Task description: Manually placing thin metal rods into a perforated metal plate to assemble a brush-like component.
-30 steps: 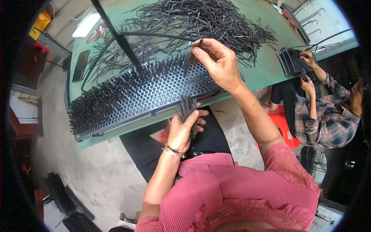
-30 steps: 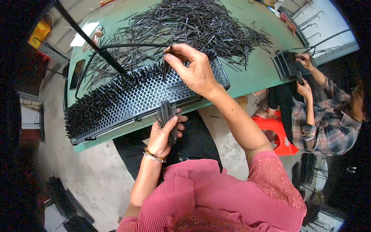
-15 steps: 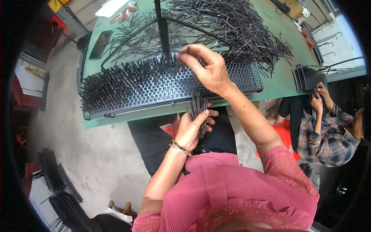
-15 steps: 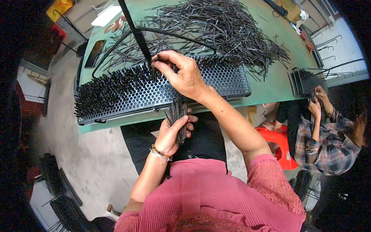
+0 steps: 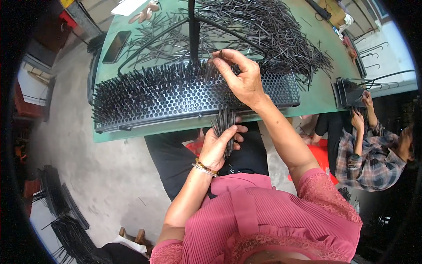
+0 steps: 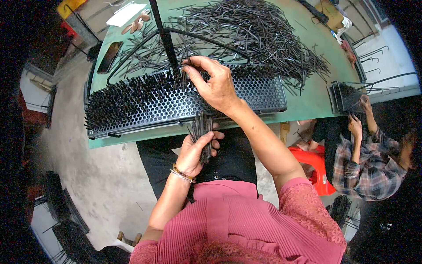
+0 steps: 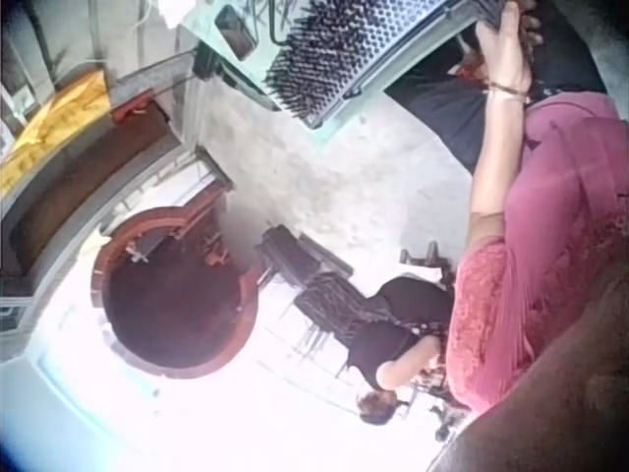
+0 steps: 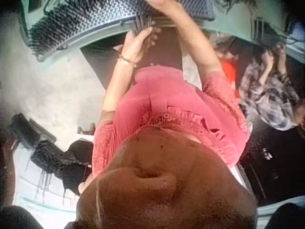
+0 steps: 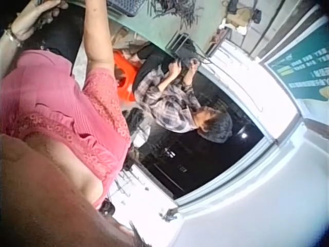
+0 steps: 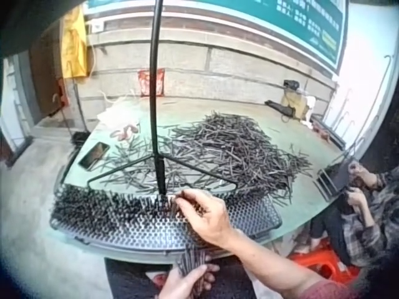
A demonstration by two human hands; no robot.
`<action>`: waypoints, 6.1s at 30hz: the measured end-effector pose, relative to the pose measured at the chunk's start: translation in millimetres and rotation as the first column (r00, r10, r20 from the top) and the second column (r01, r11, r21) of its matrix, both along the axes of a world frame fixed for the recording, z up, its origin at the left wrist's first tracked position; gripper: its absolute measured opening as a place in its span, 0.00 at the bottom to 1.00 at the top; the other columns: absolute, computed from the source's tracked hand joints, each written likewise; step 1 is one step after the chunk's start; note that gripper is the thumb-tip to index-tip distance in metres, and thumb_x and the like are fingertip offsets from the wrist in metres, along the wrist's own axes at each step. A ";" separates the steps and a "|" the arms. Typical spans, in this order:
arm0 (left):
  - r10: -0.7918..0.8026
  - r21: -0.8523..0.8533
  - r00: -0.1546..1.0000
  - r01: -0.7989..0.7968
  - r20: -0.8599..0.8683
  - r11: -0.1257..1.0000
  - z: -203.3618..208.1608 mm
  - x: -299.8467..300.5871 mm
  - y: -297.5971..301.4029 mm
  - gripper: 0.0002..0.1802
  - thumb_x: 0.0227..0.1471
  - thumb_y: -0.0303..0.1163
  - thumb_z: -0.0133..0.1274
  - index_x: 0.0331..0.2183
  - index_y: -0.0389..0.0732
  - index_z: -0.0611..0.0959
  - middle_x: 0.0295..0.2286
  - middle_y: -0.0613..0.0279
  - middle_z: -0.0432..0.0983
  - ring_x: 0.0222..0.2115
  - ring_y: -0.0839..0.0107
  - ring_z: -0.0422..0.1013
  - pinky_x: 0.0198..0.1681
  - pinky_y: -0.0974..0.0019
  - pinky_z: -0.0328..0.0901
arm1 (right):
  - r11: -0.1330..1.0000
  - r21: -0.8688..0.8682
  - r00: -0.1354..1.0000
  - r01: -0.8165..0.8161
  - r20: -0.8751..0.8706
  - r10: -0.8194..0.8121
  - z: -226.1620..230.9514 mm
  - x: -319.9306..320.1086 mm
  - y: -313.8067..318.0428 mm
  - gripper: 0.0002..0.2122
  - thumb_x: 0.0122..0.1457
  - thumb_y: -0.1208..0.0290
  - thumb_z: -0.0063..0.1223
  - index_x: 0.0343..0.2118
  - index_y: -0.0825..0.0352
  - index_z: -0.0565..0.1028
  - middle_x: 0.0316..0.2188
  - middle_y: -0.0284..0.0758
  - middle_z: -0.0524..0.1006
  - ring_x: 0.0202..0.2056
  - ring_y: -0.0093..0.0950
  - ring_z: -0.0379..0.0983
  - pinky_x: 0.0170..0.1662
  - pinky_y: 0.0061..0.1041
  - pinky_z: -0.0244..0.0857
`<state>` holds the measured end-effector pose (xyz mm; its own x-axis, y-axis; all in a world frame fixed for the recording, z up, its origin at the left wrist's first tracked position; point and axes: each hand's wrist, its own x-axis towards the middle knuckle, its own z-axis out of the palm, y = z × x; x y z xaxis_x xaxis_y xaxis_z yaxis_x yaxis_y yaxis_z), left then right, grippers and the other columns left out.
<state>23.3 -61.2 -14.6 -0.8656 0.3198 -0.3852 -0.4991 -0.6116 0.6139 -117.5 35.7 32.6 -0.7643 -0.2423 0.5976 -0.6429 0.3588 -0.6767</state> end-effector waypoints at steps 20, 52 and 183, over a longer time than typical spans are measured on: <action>-0.011 0.001 1.000 0.011 0.011 1.000 -0.2 0.4 0.4 0.13 0.55 0.30 0.47 0.43 0.37 0.74 0.33 0.59 0.76 0.26 0.79 0.70 0.24 0.77 0.65 | 0.994 0.105 0.996 0.011 -0.088 -0.002 -12.5 14.1 2.2 0.07 0.49 0.78 0.57 0.33 0.69 0.77 0.30 0.34 0.79 0.34 0.26 0.74 0.39 0.24 0.66; 0.056 0.138 0.998 -0.057 0.006 0.989 12.1 -2.5 -29.2 0.18 0.58 0.33 0.43 0.49 0.35 0.68 0.41 0.49 0.72 0.40 0.63 0.72 0.39 0.61 0.71 | 0.994 0.111 0.992 0.019 -0.126 -0.005 -4.4 32.3 5.2 0.08 0.46 0.76 0.59 0.32 0.68 0.78 0.30 0.37 0.77 0.31 0.30 0.73 0.33 0.23 0.64; 0.168 0.064 0.986 -0.166 -0.022 0.984 -1.7 8.7 -57.9 0.21 0.56 0.35 0.48 0.48 0.33 0.69 0.41 0.49 0.73 0.35 0.68 0.73 0.33 0.69 0.72 | 0.936 -0.330 0.771 -0.125 0.561 0.301 16.5 17.4 -25.5 0.11 0.56 0.69 0.54 0.35 0.72 0.77 0.29 0.35 0.79 0.29 0.18 0.72 0.32 0.17 0.65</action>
<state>32.0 -119.0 -16.3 -0.9186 0.1927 -0.3450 -0.3708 -0.7222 0.5839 -100.2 10.1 49.1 -0.9320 -0.3469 0.1048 -0.1181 0.0173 -0.9929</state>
